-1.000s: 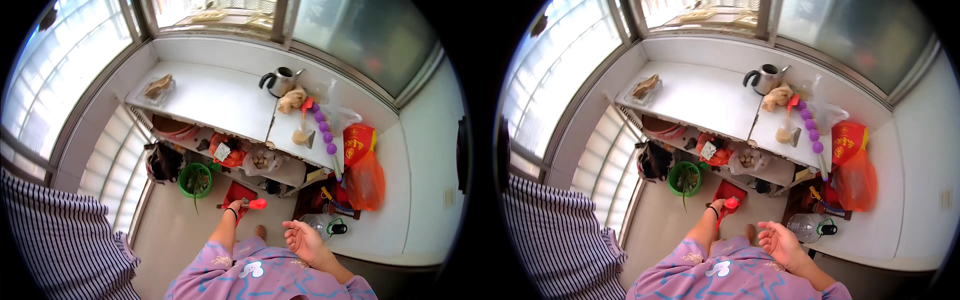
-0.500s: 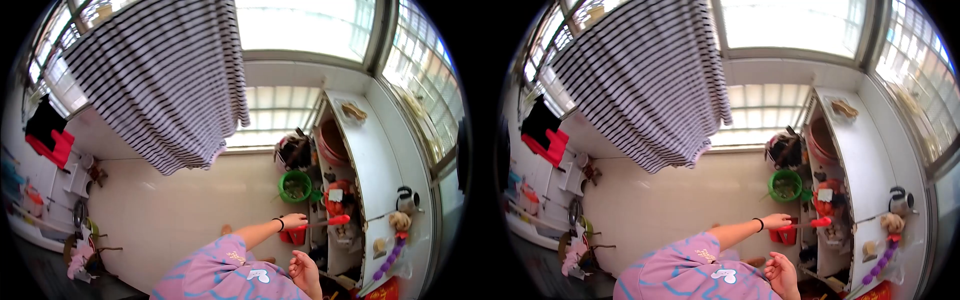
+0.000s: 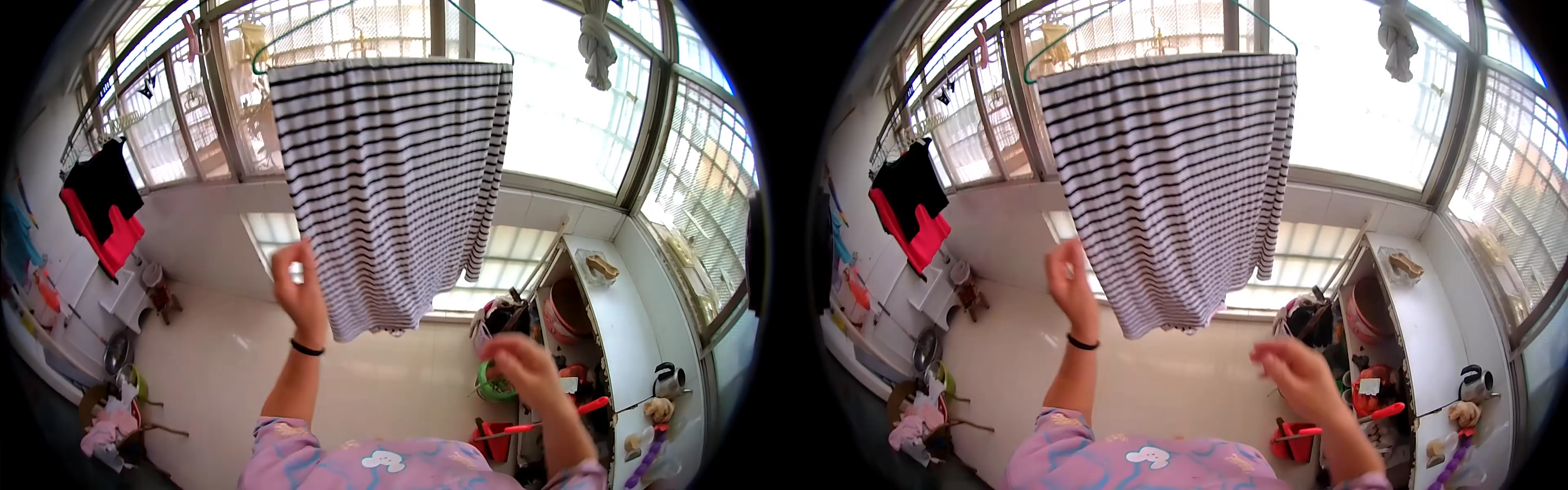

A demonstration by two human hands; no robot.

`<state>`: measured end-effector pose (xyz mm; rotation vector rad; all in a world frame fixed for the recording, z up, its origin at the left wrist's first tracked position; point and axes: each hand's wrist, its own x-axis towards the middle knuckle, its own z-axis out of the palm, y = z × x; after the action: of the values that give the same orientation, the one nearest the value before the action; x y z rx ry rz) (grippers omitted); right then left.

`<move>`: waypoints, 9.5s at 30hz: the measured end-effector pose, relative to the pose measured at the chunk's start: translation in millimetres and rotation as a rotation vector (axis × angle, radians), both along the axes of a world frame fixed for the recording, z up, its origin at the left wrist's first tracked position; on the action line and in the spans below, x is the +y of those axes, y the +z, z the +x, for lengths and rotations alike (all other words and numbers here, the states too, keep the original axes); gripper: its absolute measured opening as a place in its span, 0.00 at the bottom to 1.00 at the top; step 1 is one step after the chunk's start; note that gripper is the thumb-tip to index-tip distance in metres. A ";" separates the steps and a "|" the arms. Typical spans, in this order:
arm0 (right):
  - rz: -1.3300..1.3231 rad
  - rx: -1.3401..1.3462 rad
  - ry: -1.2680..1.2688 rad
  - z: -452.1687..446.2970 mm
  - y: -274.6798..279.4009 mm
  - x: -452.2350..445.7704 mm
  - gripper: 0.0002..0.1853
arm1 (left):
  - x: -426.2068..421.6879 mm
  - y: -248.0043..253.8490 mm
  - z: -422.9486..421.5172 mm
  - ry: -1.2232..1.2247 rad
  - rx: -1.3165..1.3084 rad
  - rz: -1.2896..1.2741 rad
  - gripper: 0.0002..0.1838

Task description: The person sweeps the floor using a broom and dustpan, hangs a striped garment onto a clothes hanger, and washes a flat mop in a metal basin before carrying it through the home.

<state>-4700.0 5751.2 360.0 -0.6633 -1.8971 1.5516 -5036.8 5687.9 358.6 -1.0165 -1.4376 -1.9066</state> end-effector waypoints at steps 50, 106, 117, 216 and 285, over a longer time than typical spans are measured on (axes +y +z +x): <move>0.086 0.239 0.595 -198.8 294.9 51.1 0.29 | -13.7 -197.0 86.0 -0.975 -1.271 -0.414 0.23; -0.383 0.300 -0.099 -316.1 -174.6 -107.4 0.10 | -396.8 302.4 -145.1 -0.271 -0.339 -0.249 0.08; -0.501 0.475 0.704 -393.1 -71.8 -235.4 0.07 | -324.8 204.4 -110.4 -0.566 -0.149 -0.189 0.36; 0.966 -0.382 -0.142 -343.1 44.9 -36.8 0.15 | -182.9 -160.6 -146.8 -0.872 -1.217 0.172 0.09; 0.445 0.192 0.852 -352.5 29.1 -162.0 0.11 | -324.0 72.9 -135.9 0.003 -0.535 -0.827 0.10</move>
<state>-5052.5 5589.2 389.1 0.5461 -2.3915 1.4631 -5172.7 5364.0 431.5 -0.8327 -2.6603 -1.6460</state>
